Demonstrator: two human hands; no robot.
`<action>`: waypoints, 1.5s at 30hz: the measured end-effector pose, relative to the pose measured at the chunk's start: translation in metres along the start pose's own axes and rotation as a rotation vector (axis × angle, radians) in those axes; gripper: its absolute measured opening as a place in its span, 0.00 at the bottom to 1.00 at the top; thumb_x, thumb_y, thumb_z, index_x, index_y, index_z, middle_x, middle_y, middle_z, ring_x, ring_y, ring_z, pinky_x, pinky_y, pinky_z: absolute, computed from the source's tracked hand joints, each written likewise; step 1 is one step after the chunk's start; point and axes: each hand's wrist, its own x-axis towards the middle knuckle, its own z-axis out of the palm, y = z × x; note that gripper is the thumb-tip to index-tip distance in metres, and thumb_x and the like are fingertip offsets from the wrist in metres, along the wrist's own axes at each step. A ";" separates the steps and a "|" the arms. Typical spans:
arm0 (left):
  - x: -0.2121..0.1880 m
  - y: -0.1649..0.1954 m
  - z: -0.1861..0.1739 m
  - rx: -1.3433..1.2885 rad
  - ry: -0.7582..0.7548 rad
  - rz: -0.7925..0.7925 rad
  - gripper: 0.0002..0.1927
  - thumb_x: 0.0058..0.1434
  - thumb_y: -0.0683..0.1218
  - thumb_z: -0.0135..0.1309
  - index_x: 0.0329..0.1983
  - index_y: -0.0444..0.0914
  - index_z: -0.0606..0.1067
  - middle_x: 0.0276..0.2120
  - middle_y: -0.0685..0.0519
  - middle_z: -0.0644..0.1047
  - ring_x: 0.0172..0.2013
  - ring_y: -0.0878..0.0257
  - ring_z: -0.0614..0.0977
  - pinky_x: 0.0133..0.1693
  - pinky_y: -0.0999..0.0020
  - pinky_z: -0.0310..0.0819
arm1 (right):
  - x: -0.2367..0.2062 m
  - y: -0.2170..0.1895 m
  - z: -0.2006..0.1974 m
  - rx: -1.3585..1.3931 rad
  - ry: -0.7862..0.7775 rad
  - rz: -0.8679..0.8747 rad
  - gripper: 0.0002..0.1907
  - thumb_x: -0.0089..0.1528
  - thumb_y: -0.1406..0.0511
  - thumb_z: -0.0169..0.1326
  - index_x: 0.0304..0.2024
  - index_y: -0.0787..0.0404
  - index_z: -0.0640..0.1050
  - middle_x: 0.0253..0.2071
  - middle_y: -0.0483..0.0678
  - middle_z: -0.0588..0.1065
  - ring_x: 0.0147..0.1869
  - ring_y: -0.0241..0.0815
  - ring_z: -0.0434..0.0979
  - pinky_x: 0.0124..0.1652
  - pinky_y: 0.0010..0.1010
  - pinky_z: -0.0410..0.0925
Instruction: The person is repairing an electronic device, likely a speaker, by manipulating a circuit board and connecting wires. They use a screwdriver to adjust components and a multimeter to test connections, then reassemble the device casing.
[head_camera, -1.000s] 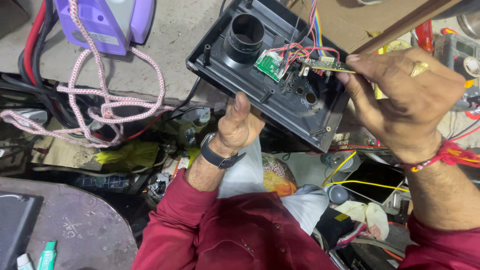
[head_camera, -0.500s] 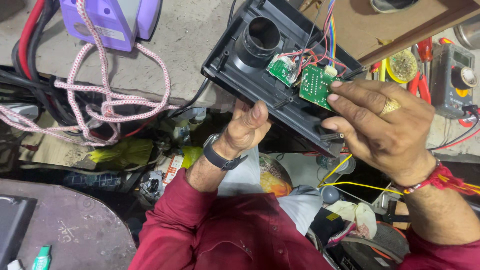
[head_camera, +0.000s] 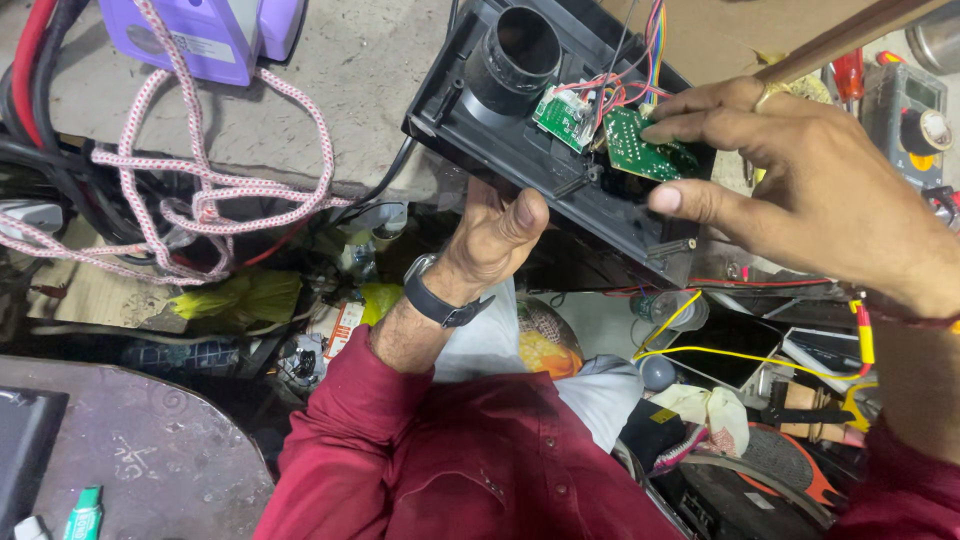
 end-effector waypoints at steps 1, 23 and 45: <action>-0.002 0.002 0.001 -0.004 -0.002 0.002 0.43 0.66 0.51 0.67 0.78 0.42 0.57 0.66 0.55 0.68 0.67 0.62 0.68 0.72 0.61 0.57 | 0.002 0.001 -0.002 -0.008 -0.043 -0.010 0.23 0.61 0.57 0.60 0.54 0.63 0.79 0.58 0.55 0.76 0.59 0.55 0.77 0.53 0.43 0.69; -0.019 0.046 0.005 -0.012 0.031 -0.067 0.52 0.60 0.58 0.69 0.78 0.44 0.50 0.67 0.48 0.65 0.65 0.52 0.71 0.63 0.46 0.73 | 0.020 -0.047 0.023 0.082 0.121 0.082 0.18 0.56 0.60 0.69 0.44 0.63 0.81 0.46 0.52 0.76 0.48 0.45 0.76 0.37 0.34 0.69; -0.010 0.063 0.003 -0.046 0.057 -0.030 0.52 0.58 0.55 0.73 0.77 0.42 0.54 0.65 0.51 0.66 0.67 0.59 0.69 0.70 0.56 0.63 | 0.033 -0.037 0.043 0.143 0.155 0.150 0.17 0.56 0.61 0.73 0.41 0.62 0.82 0.42 0.46 0.76 0.47 0.38 0.76 0.45 0.28 0.68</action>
